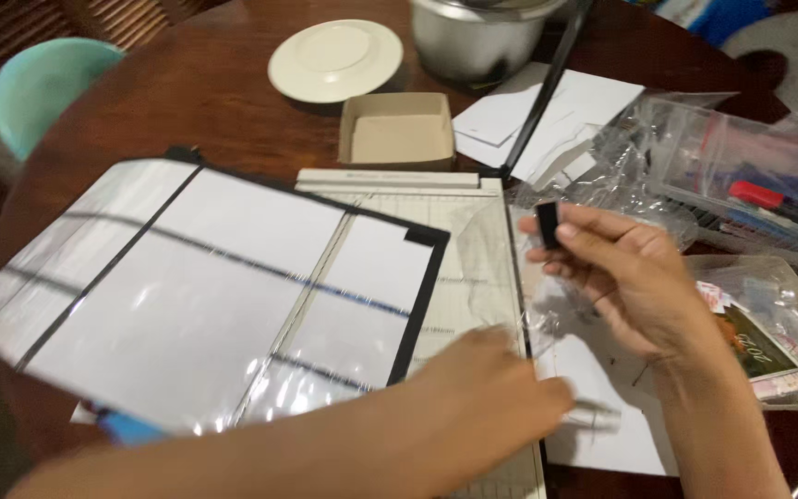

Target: The person organizes a photo album by inserting printed photos into plastic sleeves, using scissors to cut tape or black strips, and applying adhesive strips to secure the pages within a binder.

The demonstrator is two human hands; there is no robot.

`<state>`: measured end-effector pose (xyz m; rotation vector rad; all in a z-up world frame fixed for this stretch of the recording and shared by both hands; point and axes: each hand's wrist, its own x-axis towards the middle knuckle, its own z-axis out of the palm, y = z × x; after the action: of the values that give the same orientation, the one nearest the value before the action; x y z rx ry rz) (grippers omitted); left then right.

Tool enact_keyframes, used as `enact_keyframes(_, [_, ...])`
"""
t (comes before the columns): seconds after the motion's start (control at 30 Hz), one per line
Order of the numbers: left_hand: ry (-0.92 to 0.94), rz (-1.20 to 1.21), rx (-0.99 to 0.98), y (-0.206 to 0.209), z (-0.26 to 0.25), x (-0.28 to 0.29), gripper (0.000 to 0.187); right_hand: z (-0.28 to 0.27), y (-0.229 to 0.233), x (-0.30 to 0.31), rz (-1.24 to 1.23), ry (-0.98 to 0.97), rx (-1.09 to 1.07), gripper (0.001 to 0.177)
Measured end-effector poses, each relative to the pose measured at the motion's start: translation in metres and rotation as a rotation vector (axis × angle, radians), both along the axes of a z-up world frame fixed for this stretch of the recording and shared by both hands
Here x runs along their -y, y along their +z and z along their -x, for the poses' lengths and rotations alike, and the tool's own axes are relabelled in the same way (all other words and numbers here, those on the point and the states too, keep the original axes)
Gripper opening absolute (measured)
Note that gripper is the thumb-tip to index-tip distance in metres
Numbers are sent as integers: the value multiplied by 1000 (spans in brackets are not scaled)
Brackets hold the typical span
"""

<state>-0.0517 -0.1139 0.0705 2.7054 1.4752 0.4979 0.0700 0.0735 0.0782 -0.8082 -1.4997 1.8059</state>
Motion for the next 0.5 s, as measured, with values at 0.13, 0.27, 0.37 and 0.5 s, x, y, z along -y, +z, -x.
enact_keyframes(0.13, [-191,-247,115,-29,-39,-47,14,-9,-1,-12,-66,2,-55,23])
enact_keyframes(0.27, [117,-203,-304,-35,-72,-60,15,-14,-9,-20,-59,17,-149,12])
enact_keyframes(0.37, [66,-317,28,-20,-56,-43,12,-11,-15,-20,-63,6,-103,11])
enact_keyframes(0.5, [430,-108,843,20,0,2,20,1,-18,1,21,10,23,13])
